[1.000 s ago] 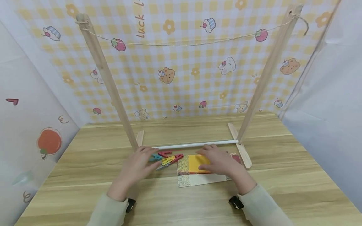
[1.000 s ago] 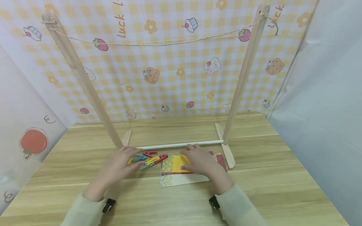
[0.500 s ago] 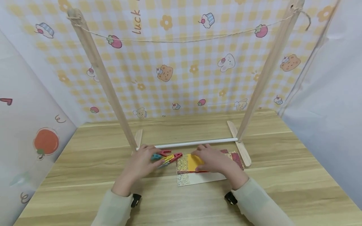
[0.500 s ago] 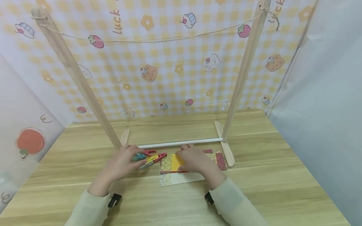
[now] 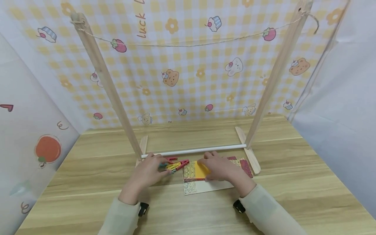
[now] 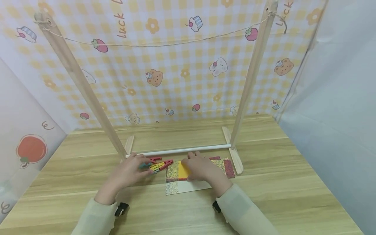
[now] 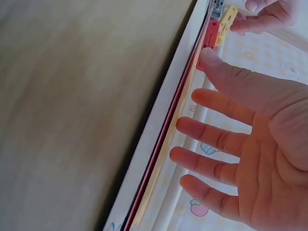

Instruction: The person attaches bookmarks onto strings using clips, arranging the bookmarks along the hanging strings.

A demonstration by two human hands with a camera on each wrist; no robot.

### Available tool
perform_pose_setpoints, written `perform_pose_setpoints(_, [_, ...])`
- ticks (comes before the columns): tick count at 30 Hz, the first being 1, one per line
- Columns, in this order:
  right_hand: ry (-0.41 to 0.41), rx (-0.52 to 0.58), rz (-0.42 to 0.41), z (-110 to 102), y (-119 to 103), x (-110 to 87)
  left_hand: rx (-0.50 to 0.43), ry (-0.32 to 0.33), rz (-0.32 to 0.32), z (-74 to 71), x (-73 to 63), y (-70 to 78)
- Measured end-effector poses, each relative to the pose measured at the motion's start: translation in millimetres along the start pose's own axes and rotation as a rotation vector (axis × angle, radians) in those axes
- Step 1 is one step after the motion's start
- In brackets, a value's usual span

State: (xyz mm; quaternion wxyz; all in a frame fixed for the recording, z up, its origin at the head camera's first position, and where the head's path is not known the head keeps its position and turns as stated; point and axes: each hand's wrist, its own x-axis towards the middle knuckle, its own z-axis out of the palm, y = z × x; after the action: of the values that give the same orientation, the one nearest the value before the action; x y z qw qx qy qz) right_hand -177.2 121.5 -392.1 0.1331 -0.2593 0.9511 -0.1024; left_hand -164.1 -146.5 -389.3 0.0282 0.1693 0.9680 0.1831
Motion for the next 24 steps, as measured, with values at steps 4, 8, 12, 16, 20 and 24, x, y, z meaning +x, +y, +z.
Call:
perform_pose_setpoints(4, [-0.001,-0.017,0.010,2.8,0.5,2.4,-0.007,-0.009,-0.010,1.7,0.7,-0.5])
perform_pose_setpoints(8, [-0.006,-0.032,0.035,5.6,-0.2,4.3,-0.006,-0.023,-0.005,3.9,1.9,-1.3])
perform_pose_setpoints(12, [-0.004,-0.049,0.045,5.6,-2.1,4.1,-0.017,-0.033,-0.012,5.2,3.0,-1.3])
perform_pose_setpoints(16, [-0.003,-0.037,0.054,3.7,-4.2,2.8,-0.045,-0.036,-0.019,5.7,4.2,-1.5])
perform_pose_setpoints(20, [-0.013,-0.018,0.059,1.8,-5.1,1.8,-0.049,-0.032,-0.016,6.2,6.2,-2.3])
perform_pose_setpoints(24, [-0.022,-0.025,0.057,0.5,-4.7,1.6,-0.045,-0.032,-0.020,6.4,8.0,-3.4])
